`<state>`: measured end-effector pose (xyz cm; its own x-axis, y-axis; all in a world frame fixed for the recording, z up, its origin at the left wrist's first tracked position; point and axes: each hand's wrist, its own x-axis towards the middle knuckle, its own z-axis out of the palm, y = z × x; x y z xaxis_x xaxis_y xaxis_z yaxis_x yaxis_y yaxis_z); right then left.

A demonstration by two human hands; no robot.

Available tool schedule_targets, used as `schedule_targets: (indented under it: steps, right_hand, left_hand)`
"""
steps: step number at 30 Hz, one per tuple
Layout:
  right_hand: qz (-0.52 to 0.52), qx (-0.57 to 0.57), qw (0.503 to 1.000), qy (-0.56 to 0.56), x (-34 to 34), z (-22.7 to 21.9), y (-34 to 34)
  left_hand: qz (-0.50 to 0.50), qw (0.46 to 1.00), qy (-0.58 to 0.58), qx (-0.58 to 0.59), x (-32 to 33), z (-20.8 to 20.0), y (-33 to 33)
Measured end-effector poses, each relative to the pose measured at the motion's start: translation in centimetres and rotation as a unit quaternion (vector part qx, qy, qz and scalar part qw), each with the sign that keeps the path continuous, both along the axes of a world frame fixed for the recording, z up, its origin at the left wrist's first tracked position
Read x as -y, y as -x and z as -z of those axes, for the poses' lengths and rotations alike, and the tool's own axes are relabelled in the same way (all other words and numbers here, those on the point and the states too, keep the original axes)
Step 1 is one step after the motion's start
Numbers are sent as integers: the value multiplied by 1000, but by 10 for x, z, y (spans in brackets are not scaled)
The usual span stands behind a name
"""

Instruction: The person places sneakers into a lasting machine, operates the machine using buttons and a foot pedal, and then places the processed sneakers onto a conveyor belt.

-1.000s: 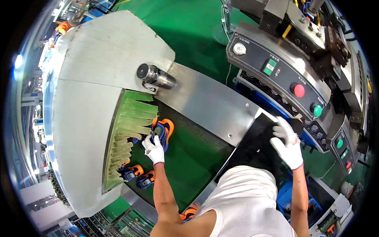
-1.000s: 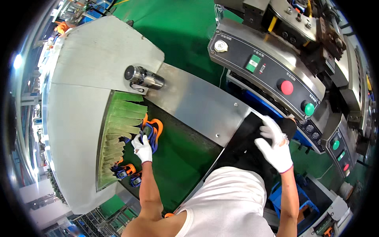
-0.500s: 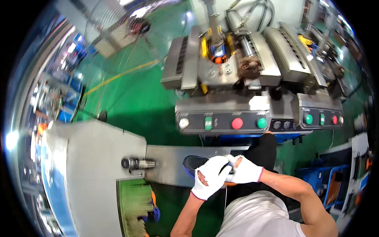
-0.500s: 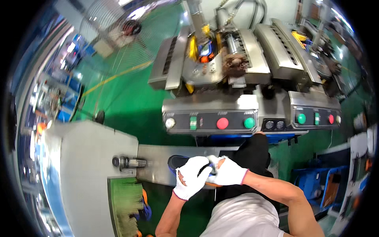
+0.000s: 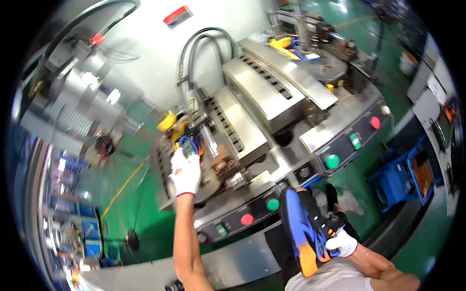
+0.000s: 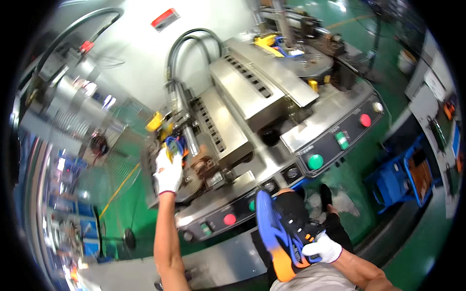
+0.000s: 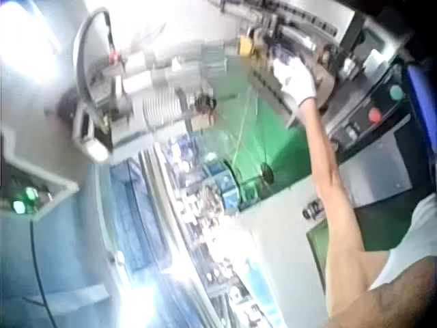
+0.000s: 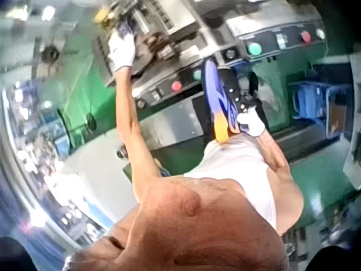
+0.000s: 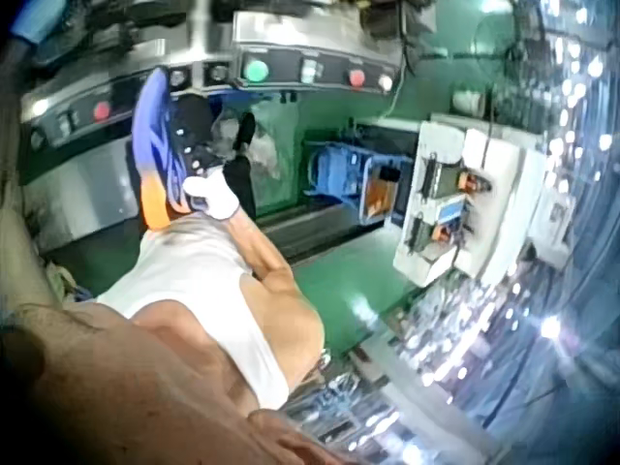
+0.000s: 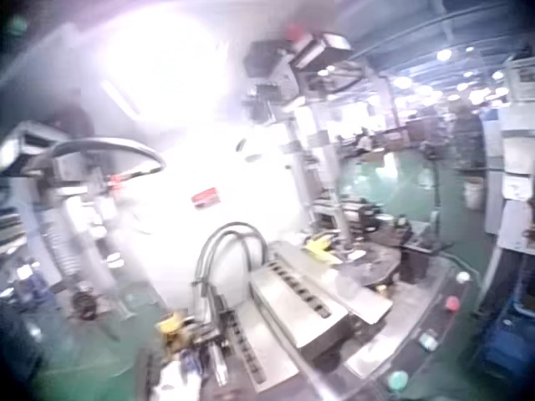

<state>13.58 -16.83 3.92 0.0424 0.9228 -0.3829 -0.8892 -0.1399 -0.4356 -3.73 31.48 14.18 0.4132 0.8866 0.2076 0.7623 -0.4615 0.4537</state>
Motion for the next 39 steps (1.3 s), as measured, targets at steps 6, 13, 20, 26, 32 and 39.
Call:
schedule_targets:
  steps: [6, 13, 20, 26, 32, 39]
  right_hand:
    - [9, 42, 999, -9, 12, -14, -13]
    - [35, 27, 999, 18, -1, -27, -12]
    - [45, 88, 994, 35, -43, -42, 5]
    - [31, 204, 978, -15, -133, -87, 38]
    - [-88, 298, 940, -140, -345, -112, 58]
    - [-87, 567, 819, -12, -554, -106, 74]
  left_hand:
    - [-192, 972, -90, -105, -105, 66, -1]
    - [-128, 987, -35, -87, -146, 7, 4]
    - [-56, 970, -146, 185, 21, -62, 102]
    - [-202, 930, -32, 304, 249, 1, 232]
    - [-277, 956, 16, 97, 359, 107, 309]
    - [-331, 935, 125, 31, 402, 188, 332]
